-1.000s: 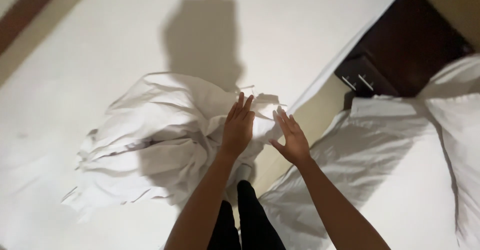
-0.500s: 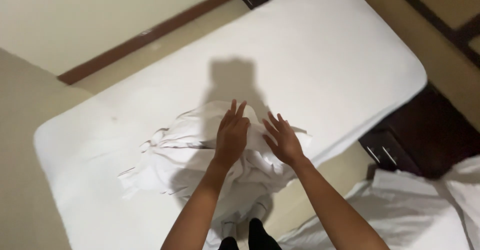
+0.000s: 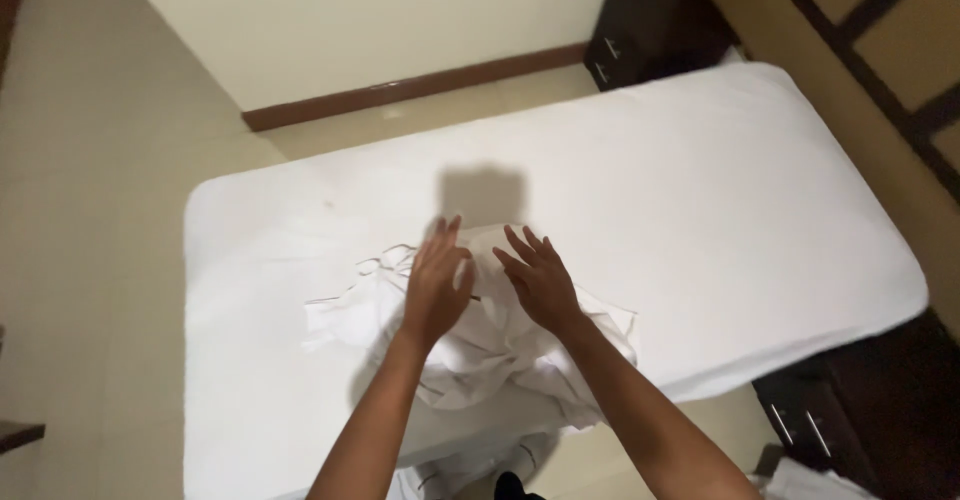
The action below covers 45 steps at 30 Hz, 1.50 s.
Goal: The person smooths a white fitted sheet on a single bed, then picks up a crumpled white sheet from an adjacent bed and spreads it over the first bed. They repeatedly smooth, fold, and tuck the sheet to cover the mattress, adjusting the edges and corners throughout the process.
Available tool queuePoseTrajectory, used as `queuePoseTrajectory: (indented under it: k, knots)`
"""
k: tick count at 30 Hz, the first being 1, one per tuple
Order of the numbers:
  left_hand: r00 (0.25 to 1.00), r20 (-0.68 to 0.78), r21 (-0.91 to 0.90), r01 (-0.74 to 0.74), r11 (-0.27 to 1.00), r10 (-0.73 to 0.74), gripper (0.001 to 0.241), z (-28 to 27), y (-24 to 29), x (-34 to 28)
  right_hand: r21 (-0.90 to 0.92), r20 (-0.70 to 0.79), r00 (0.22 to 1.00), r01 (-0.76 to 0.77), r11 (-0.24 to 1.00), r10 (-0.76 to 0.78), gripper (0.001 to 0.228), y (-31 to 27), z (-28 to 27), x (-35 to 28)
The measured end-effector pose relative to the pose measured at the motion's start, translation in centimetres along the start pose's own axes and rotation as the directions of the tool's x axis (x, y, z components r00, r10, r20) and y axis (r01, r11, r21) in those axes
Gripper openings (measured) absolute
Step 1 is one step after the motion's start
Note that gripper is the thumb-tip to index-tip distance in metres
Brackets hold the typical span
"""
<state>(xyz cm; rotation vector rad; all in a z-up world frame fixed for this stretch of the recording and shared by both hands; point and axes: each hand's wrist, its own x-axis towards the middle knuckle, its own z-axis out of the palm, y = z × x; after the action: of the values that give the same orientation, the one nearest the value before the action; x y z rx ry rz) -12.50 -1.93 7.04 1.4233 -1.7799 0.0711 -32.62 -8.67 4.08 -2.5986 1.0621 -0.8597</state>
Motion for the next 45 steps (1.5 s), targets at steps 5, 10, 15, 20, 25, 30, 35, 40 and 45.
queuePoseTrajectory:
  k: [5,10,15,20,25,30,35,40,45]
  knots:
    - [0.995,0.081,-0.019,0.056,0.998,-0.054,0.05,-2.3,-0.5,-1.7,0.018,0.014,0.998,0.063,0.998,-0.063,0.04,-4.4,1.5,2.6]
    - [0.989,-0.043,0.069,0.146,0.987,-0.143,0.019,-4.2,-4.1,-4.0,0.082,0.008,0.991,0.134,0.988,-0.135,0.04,-9.0,3.4,5.2]
    - [0.97,-0.171,0.076,0.189,0.979,-0.174,0.014,-10.4,-7.0,-5.2,0.087,0.115,0.965,0.228,0.97,-0.238,0.054,-11.5,6.0,6.8]
    - [0.945,-0.218,0.14,0.276,0.951,-0.243,0.016,-16.5,-9.3,-8.0,0.022,0.248,0.944,0.221,0.975,-0.219,0.07,-11.6,11.0,7.0]
    - [0.893,-0.286,0.182,0.405,0.896,-0.346,0.015,-21.0,-11.1,-11.7,-0.021,0.322,0.913,0.273,0.962,-0.252,0.068,-12.3,15.5,7.3]
    - [0.809,-0.384,0.183,0.539,0.822,-0.445,0.021,-23.1,-13.5,-16.8,0.017,0.366,0.877,0.327,0.945,-0.31,0.06,-16.7,17.5,8.5]
    - [0.746,-0.387,0.196,0.641,0.742,-0.542,0.026,-25.2,-14.6,-20.5,0.076,0.329,0.854,0.4,0.913,-0.402,0.064,-21.7,19.4,9.5]
    - [0.793,-0.27,0.077,0.583,0.808,-0.546,0.048,-26.4,-12.7,-20.8,0.147,0.299,0.837,0.434,0.889,-0.458,0.065,-27.8,20.0,10.4]
    - [0.783,-0.295,0.146,0.603,0.784,-0.547,0.032,-24.5,-12.8,-21.3,0.226,0.274,0.804,0.48,0.848,-0.528,0.064,-31.7,19.6,10.3]
